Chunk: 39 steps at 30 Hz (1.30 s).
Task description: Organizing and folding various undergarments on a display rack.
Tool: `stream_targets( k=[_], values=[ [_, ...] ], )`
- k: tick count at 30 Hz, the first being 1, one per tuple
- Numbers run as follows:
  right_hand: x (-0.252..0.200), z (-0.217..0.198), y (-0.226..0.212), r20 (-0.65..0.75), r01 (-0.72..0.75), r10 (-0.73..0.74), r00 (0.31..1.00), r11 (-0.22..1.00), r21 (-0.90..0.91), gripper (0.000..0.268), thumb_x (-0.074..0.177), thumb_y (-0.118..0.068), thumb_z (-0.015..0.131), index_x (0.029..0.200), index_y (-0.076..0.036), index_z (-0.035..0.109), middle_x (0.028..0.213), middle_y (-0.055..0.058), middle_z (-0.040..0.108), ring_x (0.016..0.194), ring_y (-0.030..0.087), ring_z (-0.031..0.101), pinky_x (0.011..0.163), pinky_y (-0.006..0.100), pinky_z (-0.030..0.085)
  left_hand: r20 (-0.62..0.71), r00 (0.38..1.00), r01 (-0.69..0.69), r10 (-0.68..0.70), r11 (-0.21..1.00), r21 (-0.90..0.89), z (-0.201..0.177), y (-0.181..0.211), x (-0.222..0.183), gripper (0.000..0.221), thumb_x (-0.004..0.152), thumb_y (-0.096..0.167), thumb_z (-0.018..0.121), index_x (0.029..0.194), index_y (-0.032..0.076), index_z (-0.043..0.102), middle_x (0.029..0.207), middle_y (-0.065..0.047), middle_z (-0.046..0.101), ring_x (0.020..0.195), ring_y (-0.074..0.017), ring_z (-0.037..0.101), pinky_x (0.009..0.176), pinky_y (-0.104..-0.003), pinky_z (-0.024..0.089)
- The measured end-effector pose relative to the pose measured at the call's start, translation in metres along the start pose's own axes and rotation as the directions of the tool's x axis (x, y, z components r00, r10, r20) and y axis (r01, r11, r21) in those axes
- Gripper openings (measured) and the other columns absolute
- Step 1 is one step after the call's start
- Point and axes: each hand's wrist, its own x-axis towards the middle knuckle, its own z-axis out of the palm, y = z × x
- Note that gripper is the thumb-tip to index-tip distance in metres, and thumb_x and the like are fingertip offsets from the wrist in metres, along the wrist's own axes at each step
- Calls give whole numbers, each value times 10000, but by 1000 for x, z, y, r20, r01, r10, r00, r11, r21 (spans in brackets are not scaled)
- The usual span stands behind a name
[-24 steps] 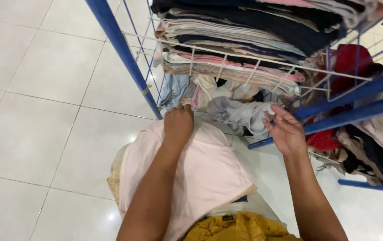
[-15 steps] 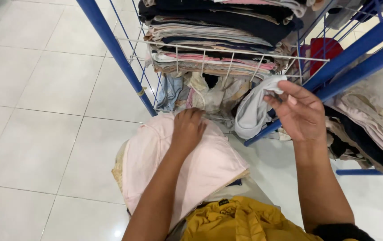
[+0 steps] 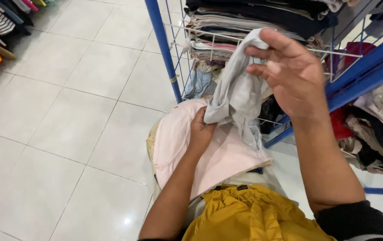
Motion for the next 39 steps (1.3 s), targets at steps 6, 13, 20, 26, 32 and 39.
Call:
stream_targets(
  k=[6, 13, 20, 26, 32, 39],
  values=[
    [-36, -18, 91, -235, -220, 64, 970, 642, -735, 593, 927, -78, 701, 1487, -88, 505, 1507, 159, 442, 1283, 270, 562, 965, 387, 577, 9, 969, 205, -246, 783, -588, -26, 11, -2, 312, 1026, 69, 555, 1327, -14, 564, 1201, -89, 699, 1080, -172, 677, 967, -332, 541],
    [-69, 30, 101, 262, 144, 233, 937, 424, -894, 615, 742, -110, 808, 1321, -42, 612, 1307, 189, 548, 1165, 352, 582, 893, 420, 529, 76, 977, 204, -197, 790, -578, -23, 3, -3, 375, 1044, 88, 557, 1404, -16, 538, 1243, -89, 690, 1119, -163, 665, 1007, -310, 515],
    [-62, 2, 106, 104, 19, 176, 979, 431, -902, 333, 847, 46, 680, 1157, -69, 726, 963, 107, 670, 862, 278, 681, 753, 374, 552, 128, 978, 199, -165, 920, -338, 3, 15, -5, 499, 1012, 103, 654, 1486, 46, 509, 1156, -20, 635, 923, -98, 573, 782, -263, 485],
    [-34, -1, 69, 82, 105, -82, 993, 349, -931, 335, 844, 74, 711, 1154, -48, 749, 945, 115, 677, 792, 257, 666, 693, 353, 533, 91, 993, -90, 72, 973, 215, 51, 3, 25, 270, 962, 38, 713, 1216, 21, 622, 993, -55, 670, 876, -133, 618, 781, -310, 535],
    [-25, -38, -7, 52, 93, -399, 915, 85, -992, 239, 940, 117, 758, 1133, -20, 797, 968, 117, 725, 846, 230, 657, 731, 338, 502, -11, 994, -83, 104, 848, 523, 82, 65, 46, 249, 915, 102, 654, 1164, 94, 660, 982, -118, 754, 866, -262, 738, 748, -371, 555],
    [-87, -199, -50, -122, -34, -428, 895, 206, -978, 194, 1158, 22, 555, 1322, 7, 658, 1219, 152, 692, 1060, 229, 660, 972, 299, 532, -96, 962, -104, 255, 668, 737, 39, 75, 62, 219, 890, 111, 683, 1109, 115, 686, 1016, -107, 763, 884, -314, 734, 727, -420, 556]
  ],
)
